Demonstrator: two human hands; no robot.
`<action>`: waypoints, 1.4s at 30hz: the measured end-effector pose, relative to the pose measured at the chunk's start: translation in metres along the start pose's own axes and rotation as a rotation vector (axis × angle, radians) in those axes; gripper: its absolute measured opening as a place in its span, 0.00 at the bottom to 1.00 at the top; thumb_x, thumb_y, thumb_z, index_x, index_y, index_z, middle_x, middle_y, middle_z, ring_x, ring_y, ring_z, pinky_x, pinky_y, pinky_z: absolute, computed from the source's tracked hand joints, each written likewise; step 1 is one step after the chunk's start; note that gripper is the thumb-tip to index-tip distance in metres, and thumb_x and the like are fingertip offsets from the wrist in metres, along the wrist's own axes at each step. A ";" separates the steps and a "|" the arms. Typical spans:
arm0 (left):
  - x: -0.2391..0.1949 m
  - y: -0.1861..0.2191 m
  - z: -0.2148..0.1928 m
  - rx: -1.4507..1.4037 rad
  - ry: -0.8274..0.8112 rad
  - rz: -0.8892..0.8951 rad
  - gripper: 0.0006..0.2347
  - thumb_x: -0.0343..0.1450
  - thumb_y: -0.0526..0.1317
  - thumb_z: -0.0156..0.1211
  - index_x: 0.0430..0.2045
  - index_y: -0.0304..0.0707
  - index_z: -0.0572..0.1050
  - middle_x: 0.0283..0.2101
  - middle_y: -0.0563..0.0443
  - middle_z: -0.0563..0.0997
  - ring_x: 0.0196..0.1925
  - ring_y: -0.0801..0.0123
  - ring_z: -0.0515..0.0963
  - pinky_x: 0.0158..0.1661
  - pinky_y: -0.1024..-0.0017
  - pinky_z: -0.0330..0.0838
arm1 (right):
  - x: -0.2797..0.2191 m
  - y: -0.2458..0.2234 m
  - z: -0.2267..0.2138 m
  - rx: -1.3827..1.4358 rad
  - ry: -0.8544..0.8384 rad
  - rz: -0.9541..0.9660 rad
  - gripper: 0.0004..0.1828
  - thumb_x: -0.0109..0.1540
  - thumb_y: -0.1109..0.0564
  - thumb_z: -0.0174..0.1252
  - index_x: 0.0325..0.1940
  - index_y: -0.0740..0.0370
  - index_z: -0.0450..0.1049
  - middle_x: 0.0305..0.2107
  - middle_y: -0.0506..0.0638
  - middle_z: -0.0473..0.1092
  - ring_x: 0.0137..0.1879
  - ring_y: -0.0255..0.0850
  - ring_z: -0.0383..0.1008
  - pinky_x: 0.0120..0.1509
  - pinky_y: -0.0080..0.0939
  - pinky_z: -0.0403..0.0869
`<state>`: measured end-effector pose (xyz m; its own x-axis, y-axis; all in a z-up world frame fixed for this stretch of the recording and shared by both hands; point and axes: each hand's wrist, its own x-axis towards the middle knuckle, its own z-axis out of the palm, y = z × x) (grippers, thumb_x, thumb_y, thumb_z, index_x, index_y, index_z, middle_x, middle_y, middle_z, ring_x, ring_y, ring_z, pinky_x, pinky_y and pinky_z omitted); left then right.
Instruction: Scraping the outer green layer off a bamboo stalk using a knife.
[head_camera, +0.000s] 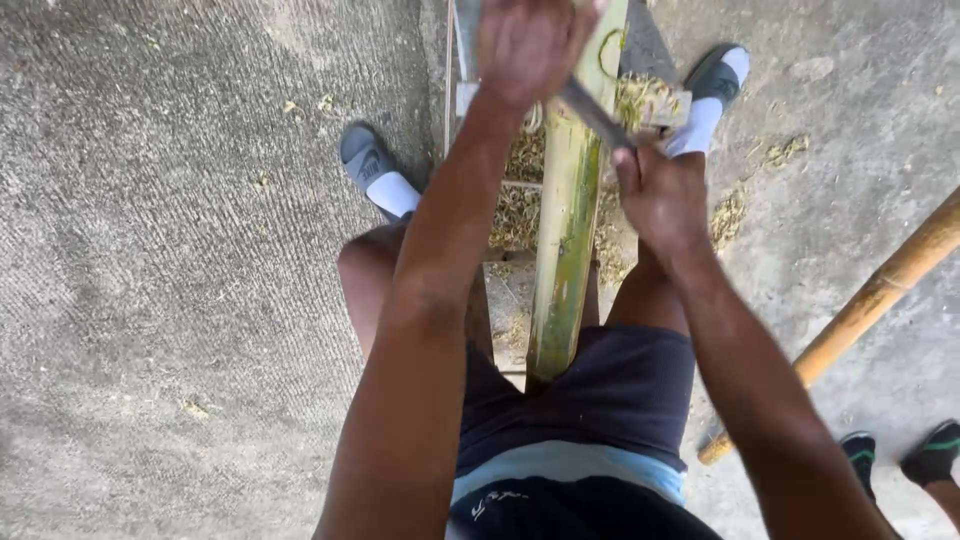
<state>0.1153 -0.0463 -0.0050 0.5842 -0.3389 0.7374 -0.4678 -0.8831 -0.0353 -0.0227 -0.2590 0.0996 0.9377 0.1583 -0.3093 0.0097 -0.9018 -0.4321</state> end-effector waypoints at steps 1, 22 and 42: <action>0.010 0.002 -0.010 -0.170 -0.296 -0.157 0.22 0.81 0.48 0.43 0.19 0.47 0.81 0.18 0.55 0.75 0.22 0.66 0.74 0.48 0.52 0.65 | -0.006 -0.002 0.002 -0.020 0.033 0.016 0.22 0.75 0.43 0.51 0.37 0.61 0.74 0.18 0.59 0.70 0.22 0.56 0.74 0.29 0.58 0.72; -0.004 -0.001 0.015 -0.218 -0.154 -0.234 0.18 0.77 0.47 0.49 0.16 0.47 0.77 0.12 0.56 0.72 0.09 0.77 0.65 0.18 0.68 0.65 | 0.003 0.002 0.010 -0.139 0.165 -0.071 0.24 0.76 0.42 0.50 0.44 0.66 0.76 0.11 0.50 0.65 0.21 0.47 0.68 0.24 0.50 0.70; -0.061 0.007 0.037 -0.311 -0.289 -0.347 0.15 0.75 0.49 0.47 0.21 0.43 0.75 0.14 0.54 0.70 0.14 0.68 0.66 0.27 0.61 0.66 | -0.007 -0.017 -0.009 -0.128 0.074 -0.021 0.20 0.68 0.44 0.56 0.49 0.62 0.79 0.37 0.83 0.66 0.26 0.66 0.75 0.27 0.61 0.74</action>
<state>0.1014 -0.0435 -0.0750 0.8771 -0.1584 0.4534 -0.3632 -0.8364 0.4104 -0.0266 -0.2484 0.1169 0.9599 0.1517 -0.2357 0.0693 -0.9433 -0.3246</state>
